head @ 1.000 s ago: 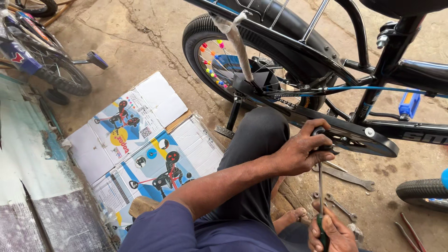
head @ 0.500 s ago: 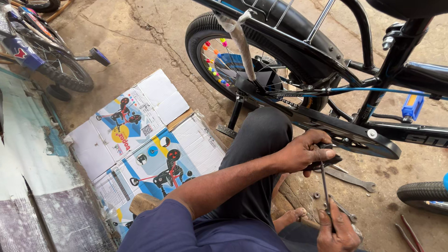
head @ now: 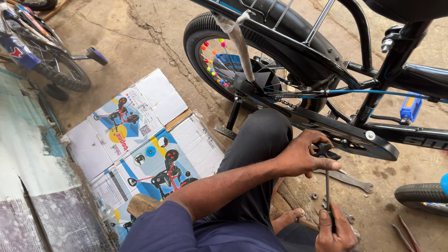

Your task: The person assembles bicycle components by hand using a hammer and screwdriver, attaching a bottle cage and brake components to the frame while sitting on the floor.

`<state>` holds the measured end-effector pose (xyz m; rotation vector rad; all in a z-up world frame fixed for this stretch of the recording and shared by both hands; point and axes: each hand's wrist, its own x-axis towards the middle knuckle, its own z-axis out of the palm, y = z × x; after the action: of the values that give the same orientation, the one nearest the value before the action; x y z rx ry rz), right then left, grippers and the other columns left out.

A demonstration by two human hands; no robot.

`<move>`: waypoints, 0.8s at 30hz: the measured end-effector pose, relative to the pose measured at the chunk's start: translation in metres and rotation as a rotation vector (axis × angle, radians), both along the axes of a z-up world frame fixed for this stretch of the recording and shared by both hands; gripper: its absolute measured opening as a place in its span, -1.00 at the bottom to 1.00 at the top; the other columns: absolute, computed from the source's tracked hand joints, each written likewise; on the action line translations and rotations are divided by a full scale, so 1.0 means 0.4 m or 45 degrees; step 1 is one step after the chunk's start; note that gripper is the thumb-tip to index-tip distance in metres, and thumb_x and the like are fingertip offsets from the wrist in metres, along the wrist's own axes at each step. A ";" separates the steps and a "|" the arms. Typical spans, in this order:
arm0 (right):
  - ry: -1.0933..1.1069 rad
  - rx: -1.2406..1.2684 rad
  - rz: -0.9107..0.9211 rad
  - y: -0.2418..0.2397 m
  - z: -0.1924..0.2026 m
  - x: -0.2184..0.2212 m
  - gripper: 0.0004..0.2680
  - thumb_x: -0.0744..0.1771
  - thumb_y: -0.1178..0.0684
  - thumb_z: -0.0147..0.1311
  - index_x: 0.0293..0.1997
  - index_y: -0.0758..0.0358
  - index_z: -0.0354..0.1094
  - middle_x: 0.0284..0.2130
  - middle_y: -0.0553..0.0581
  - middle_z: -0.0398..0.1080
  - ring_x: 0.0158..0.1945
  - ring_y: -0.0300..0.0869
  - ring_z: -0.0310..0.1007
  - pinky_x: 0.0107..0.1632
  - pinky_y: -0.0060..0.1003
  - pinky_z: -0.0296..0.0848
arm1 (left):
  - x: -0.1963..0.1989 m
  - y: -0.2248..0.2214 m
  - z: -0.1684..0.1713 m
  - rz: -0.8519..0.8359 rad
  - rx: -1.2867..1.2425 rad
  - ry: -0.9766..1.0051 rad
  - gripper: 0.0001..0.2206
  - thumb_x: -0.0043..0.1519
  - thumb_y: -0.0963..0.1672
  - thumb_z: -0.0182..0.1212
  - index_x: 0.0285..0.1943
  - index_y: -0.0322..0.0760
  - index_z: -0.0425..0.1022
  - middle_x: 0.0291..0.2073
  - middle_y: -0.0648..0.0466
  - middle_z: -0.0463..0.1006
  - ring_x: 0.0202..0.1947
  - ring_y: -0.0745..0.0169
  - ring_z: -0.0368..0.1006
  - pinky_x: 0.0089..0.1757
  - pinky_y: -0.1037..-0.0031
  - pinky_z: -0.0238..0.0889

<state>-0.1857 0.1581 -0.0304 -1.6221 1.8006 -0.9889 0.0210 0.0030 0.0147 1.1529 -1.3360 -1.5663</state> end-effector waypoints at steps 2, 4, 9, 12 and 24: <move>-0.007 -0.037 -0.016 -0.001 0.001 0.007 -0.76 0.37 0.20 0.17 0.15 0.47 0.45 -0.26 0.33 0.54 -0.20 -0.12 0.57 -0.13 -0.28 0.50 | -0.001 -0.005 -0.003 -0.017 0.017 -0.005 -0.25 0.09 0.13 0.31 0.28 -0.51 0.29 0.22 -0.27 0.14 -0.10 0.03 0.52 -0.49 0.46 0.53; -0.049 0.136 -0.102 -0.004 -0.003 0.007 -0.77 0.37 0.19 0.15 0.15 0.47 0.46 -0.38 0.31 0.51 -0.32 -0.11 0.54 -0.28 -0.26 0.46 | 0.000 -0.007 -0.005 -0.023 0.025 -0.006 -0.24 0.12 0.15 0.26 0.31 -0.51 0.27 0.23 -0.28 0.13 -0.13 0.03 0.54 -0.48 0.47 0.52; -0.368 0.167 -0.224 0.008 -0.077 -0.017 -0.75 0.43 0.17 0.07 0.22 0.55 0.38 -0.48 0.23 0.42 -0.44 -0.16 0.42 -0.41 -0.29 0.36 | 0.003 -0.009 0.002 -0.037 0.050 -0.030 -0.25 0.15 0.14 0.21 0.33 -0.52 0.21 0.23 -0.28 0.12 -0.25 0.04 0.56 -0.49 0.48 0.51; -0.502 0.185 -0.246 0.003 -0.131 -0.074 -0.70 0.46 0.13 0.03 0.30 0.59 0.24 -0.50 0.21 0.37 -0.45 -0.17 0.40 -0.40 -0.30 0.38 | 0.007 -0.003 0.011 -0.062 0.013 0.006 -0.28 0.17 0.12 0.20 0.32 -0.53 0.22 0.22 -0.27 0.14 -0.23 0.03 0.55 -0.52 0.55 0.57; -1.293 0.098 -0.276 -0.063 -0.053 -0.020 -0.71 0.41 0.03 0.16 0.21 0.30 0.21 -0.23 0.17 0.44 -0.36 -0.21 0.45 -0.40 -0.29 0.45 | -0.089 0.055 -0.123 -0.570 -0.515 -0.164 -0.24 0.34 0.24 -0.13 0.54 -0.32 0.17 0.48 -0.34 0.13 0.49 -0.35 0.13 0.27 -0.05 0.23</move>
<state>-0.1937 0.1330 -0.0516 -0.6295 1.2551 -1.4537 -0.0148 0.0248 -0.0343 0.7440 -1.9922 -1.4333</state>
